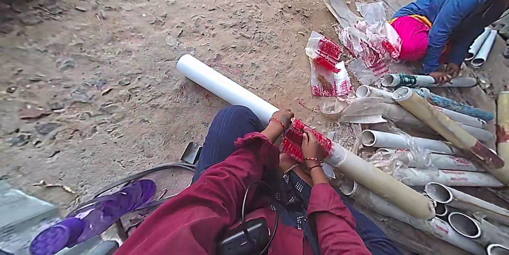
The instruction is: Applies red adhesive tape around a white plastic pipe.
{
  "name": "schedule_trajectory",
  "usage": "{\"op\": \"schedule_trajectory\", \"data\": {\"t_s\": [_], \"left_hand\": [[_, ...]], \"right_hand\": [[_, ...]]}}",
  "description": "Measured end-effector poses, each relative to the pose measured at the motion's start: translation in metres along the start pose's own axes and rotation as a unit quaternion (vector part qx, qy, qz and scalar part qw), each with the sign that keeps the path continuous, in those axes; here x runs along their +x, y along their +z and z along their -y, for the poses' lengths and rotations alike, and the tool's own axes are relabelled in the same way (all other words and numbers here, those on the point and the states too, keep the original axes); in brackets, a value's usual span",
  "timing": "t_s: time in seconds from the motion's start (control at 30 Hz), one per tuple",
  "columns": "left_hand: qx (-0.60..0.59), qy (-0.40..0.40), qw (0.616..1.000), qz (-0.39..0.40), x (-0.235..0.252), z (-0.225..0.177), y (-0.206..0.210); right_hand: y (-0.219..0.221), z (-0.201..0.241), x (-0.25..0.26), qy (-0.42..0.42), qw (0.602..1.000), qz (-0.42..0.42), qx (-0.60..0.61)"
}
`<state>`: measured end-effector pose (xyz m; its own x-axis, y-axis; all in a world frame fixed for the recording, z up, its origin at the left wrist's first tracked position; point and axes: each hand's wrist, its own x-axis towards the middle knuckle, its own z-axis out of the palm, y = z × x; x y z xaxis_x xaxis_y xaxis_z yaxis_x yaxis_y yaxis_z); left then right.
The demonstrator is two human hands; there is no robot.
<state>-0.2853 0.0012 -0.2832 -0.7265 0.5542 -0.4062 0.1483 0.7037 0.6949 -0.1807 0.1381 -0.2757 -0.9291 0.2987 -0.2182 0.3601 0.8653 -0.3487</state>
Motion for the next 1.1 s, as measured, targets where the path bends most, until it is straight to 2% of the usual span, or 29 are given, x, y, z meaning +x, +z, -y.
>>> {"op": "schedule_trajectory", "data": {"t_s": [0.1,0.17,0.27,0.37,0.53,0.63,0.73,0.8,0.93,1.03,1.1], "left_hand": [[0.051,0.091,0.993,0.061,0.015,0.006,0.016],[0.070,0.109,0.988,0.079,0.018,0.006,0.016],[0.091,0.089,0.987,0.093,0.020,0.003,0.013],[0.117,0.065,0.986,0.099,0.018,-0.005,0.009],[0.148,0.095,0.979,0.108,0.029,-0.006,0.008],[0.189,0.088,0.967,0.146,0.027,-0.015,0.003],[0.188,0.081,0.970,0.134,0.022,-0.020,0.005],[0.205,0.074,0.967,0.133,0.015,-0.026,0.009],[0.252,0.045,0.958,0.132,0.011,-0.038,0.017],[0.241,0.057,0.964,0.097,0.019,-0.028,0.019],[0.178,0.079,0.979,0.058,0.026,-0.013,0.015]], "right_hand": [[-0.001,-0.007,0.004,0.043,0.994,-0.056,0.079],[-0.006,-0.022,-0.003,0.063,0.985,-0.101,0.123],[-0.026,-0.058,-0.027,0.077,0.973,-0.144,0.160],[-0.060,-0.104,-0.058,0.098,0.969,-0.174,0.147],[-0.105,-0.174,-0.104,0.164,0.943,-0.245,0.156],[-0.107,-0.190,-0.111,0.235,0.900,-0.279,0.238],[-0.101,-0.185,-0.099,0.259,0.871,-0.289,0.303],[-0.097,-0.175,-0.090,0.236,0.883,-0.279,0.294],[-0.089,-0.164,-0.082,0.145,0.941,-0.236,0.196],[-0.086,-0.165,-0.085,0.132,0.950,-0.214,0.184],[-0.085,-0.167,-0.086,0.133,0.949,-0.211,0.193]]}}
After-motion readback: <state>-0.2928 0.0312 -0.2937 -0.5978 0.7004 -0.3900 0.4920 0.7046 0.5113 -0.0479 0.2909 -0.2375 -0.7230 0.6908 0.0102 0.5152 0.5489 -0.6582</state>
